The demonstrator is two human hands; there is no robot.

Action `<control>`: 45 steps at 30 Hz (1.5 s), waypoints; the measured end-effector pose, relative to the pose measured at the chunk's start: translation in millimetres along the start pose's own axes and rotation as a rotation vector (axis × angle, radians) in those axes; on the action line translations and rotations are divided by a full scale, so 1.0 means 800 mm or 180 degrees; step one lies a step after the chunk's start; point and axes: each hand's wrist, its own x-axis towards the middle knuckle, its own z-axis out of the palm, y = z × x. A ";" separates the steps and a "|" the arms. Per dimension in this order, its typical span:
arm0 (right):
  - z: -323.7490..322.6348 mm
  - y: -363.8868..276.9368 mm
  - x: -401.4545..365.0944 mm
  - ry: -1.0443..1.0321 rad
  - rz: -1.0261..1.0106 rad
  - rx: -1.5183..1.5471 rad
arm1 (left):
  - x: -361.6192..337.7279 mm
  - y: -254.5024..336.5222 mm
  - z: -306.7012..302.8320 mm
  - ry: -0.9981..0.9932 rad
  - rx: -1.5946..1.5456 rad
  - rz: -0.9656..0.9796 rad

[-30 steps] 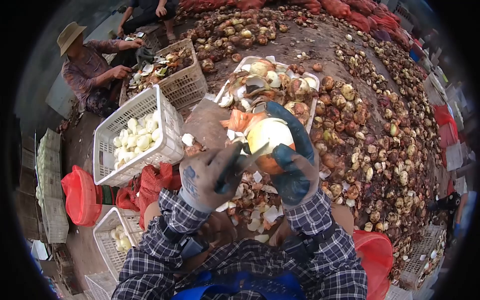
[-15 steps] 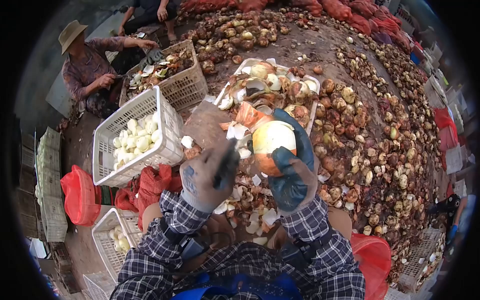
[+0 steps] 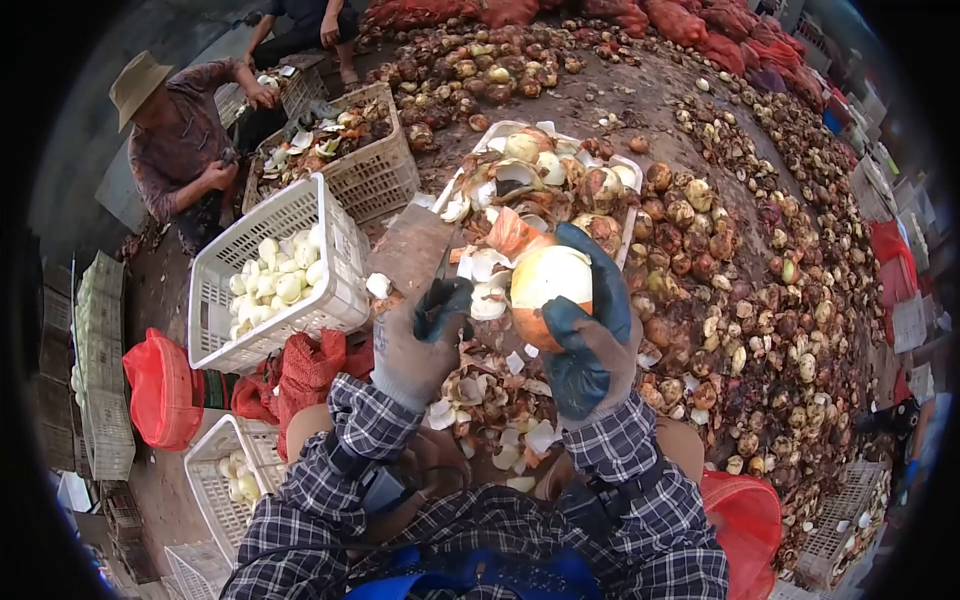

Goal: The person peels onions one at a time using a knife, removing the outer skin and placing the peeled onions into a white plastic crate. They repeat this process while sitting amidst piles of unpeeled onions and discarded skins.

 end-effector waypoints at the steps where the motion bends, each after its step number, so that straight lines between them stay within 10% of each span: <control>1: 0.001 0.000 0.000 0.0032 -0.0049 -0.0095 | 0.000 0.004 -0.001 0.0071 -0.0041 0.0197; 8: -0.006 0.001 -0.003 -0.0032 0.0421 0.0670 | -0.007 0.030 -0.021 -0.0916 0.1718 0.1234; 15: -0.009 0.006 0.001 -0.0044 0.0513 0.0389 | -0.005 0.030 -0.016 -0.0757 0.2250 0.0826; 18: -0.007 0.006 0.000 -0.0080 0.0506 0.0439 | -0.008 0.024 -0.008 -0.0616 0.1884 0.0504; 21: 0.000 -0.001 0.000 -0.0107 0.0553 0.0803 | 0.006 0.008 -0.009 -0.0610 0.0002 -0.1095; 29: -0.001 -0.003 0.004 -0.0274 0.0545 0.0131 | 0.004 0.053 -0.017 -0.0303 -0.1362 -0.0017; 32: 0.004 -0.006 0.003 -0.0504 0.0274 -0.0677 | 0.006 0.040 -0.016 -0.0191 0.0111 0.0688; 36: 0.010 0.005 -0.004 -0.0264 0.0276 -0.0331 | -0.003 0.044 -0.015 -0.0062 -0.1244 -0.0785; 45: -0.003 0.019 -0.007 -0.0066 0.0662 -0.0708 | -0.002 0.033 -0.015 0.0173 -0.1200 -0.0919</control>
